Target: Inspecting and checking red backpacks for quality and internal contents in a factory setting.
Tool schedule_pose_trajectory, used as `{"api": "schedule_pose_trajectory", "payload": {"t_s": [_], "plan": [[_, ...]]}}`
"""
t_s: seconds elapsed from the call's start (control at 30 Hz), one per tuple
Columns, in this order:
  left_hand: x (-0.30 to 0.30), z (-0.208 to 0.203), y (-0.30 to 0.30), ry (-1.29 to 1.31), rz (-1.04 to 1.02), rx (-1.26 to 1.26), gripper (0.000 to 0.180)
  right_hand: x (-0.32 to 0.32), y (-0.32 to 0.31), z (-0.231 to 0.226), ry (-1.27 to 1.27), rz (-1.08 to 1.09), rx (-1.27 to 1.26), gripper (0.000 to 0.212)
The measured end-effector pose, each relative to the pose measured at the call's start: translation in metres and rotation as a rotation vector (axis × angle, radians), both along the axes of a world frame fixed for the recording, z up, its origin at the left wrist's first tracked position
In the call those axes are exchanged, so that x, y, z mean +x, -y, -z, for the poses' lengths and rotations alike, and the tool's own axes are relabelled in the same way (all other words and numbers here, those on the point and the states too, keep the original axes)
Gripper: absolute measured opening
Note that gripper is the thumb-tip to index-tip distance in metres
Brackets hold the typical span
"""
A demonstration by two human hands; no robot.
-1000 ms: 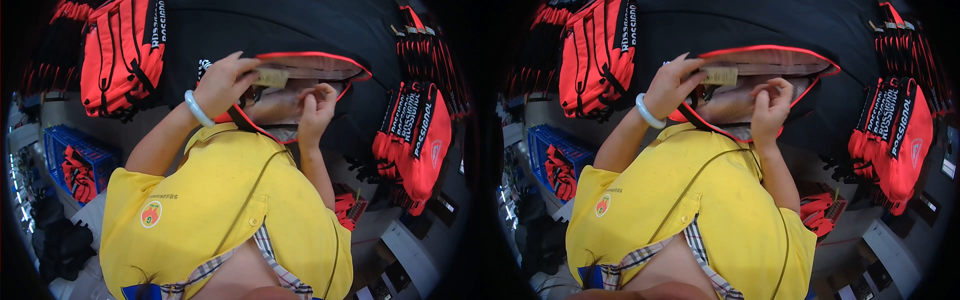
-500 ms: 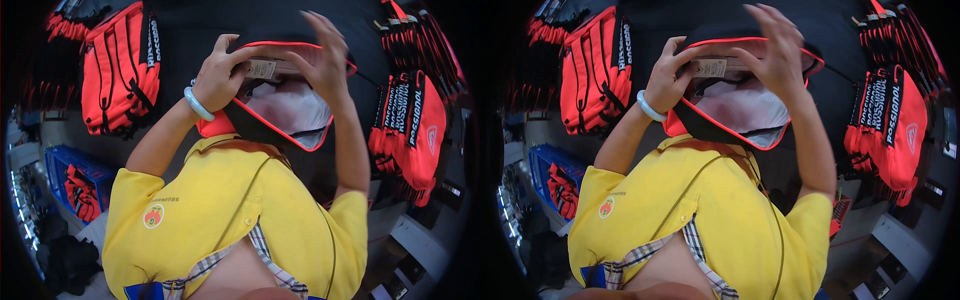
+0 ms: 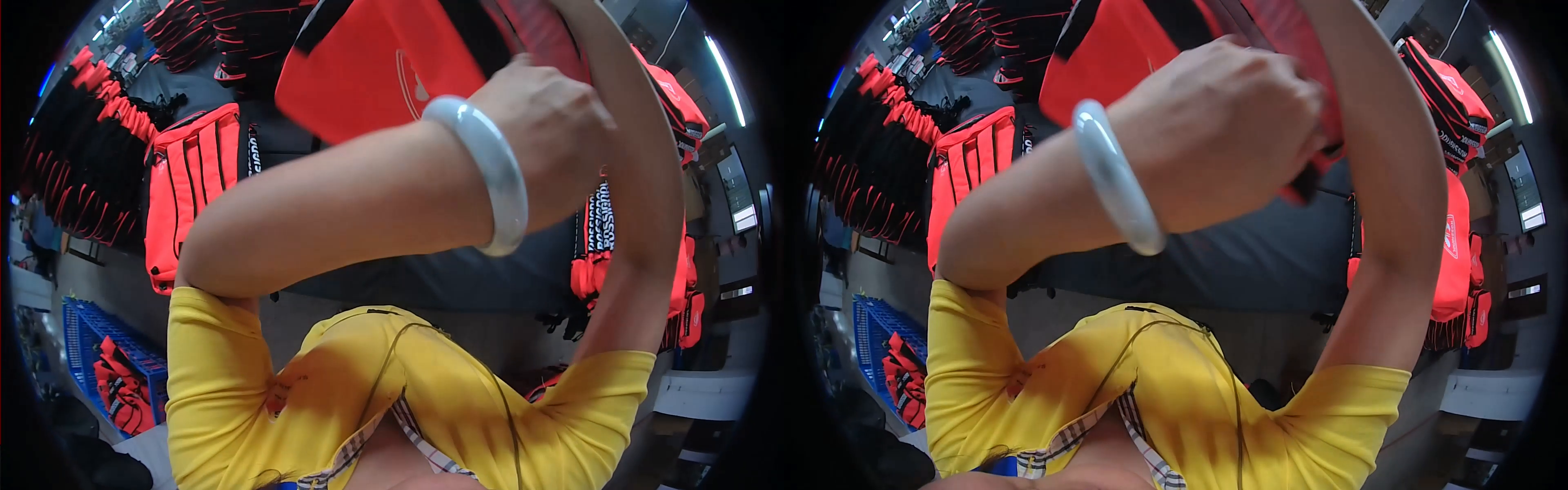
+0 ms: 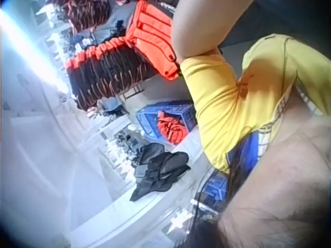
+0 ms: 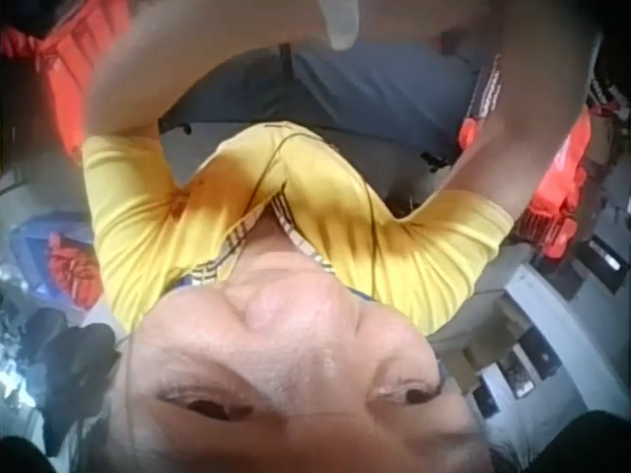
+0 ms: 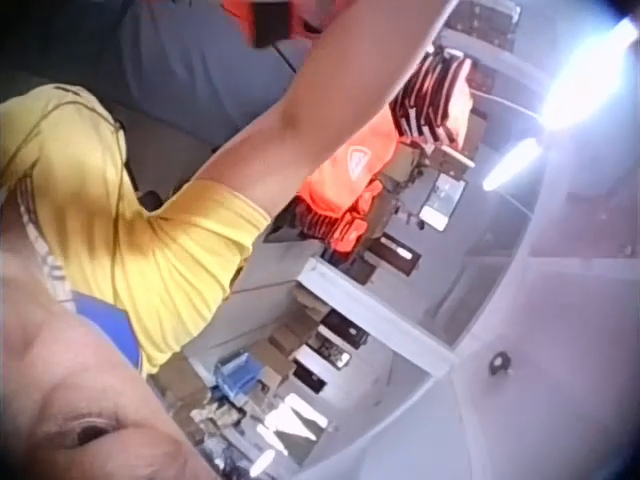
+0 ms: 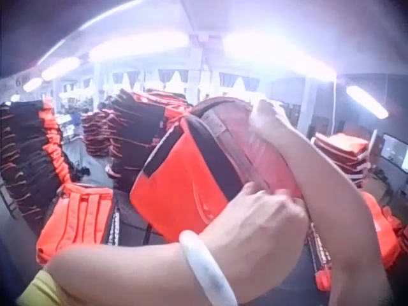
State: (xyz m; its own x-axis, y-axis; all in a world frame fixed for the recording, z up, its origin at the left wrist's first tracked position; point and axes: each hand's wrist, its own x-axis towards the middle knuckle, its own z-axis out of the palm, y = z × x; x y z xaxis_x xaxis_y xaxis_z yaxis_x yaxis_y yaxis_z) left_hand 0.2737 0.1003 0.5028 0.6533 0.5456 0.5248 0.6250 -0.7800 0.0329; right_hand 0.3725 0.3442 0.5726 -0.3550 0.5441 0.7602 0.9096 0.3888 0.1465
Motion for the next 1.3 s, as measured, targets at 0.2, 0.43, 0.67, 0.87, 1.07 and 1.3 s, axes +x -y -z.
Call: {"api": "schedule_pose_trajectory", "payload": {"t_s": [0.2,0.43,0.67,0.87,1.07,1.3], "plan": [[-0.026,0.11,-0.002,-0.178,-0.366,-0.661,0.064,0.028,0.035,0.091,-0.75,-0.32,-0.713,0.022],[-0.069,0.226,0.021,0.688,-0.197,-0.865,0.018,0.097,0.059,0.246,-1.009,-0.096,-0.74,0.063],[-0.081,0.219,0.01,1.092,0.022,-1.103,0.023,0.139,0.154,0.244,-0.634,0.207,-1.158,0.058],[-0.061,0.202,0.006,1.133,0.136,-1.301,0.021,0.118,0.227,0.234,-0.184,-0.417,-0.339,0.039],[-0.059,0.183,0.008,0.89,0.264,-1.559,0.039,0.105,0.237,0.272,-0.145,-0.542,-0.297,0.042],[-0.089,0.168,0.022,0.701,0.212,-1.531,0.042,0.134,0.233,0.304,-0.171,-0.556,-0.214,0.049]]}}
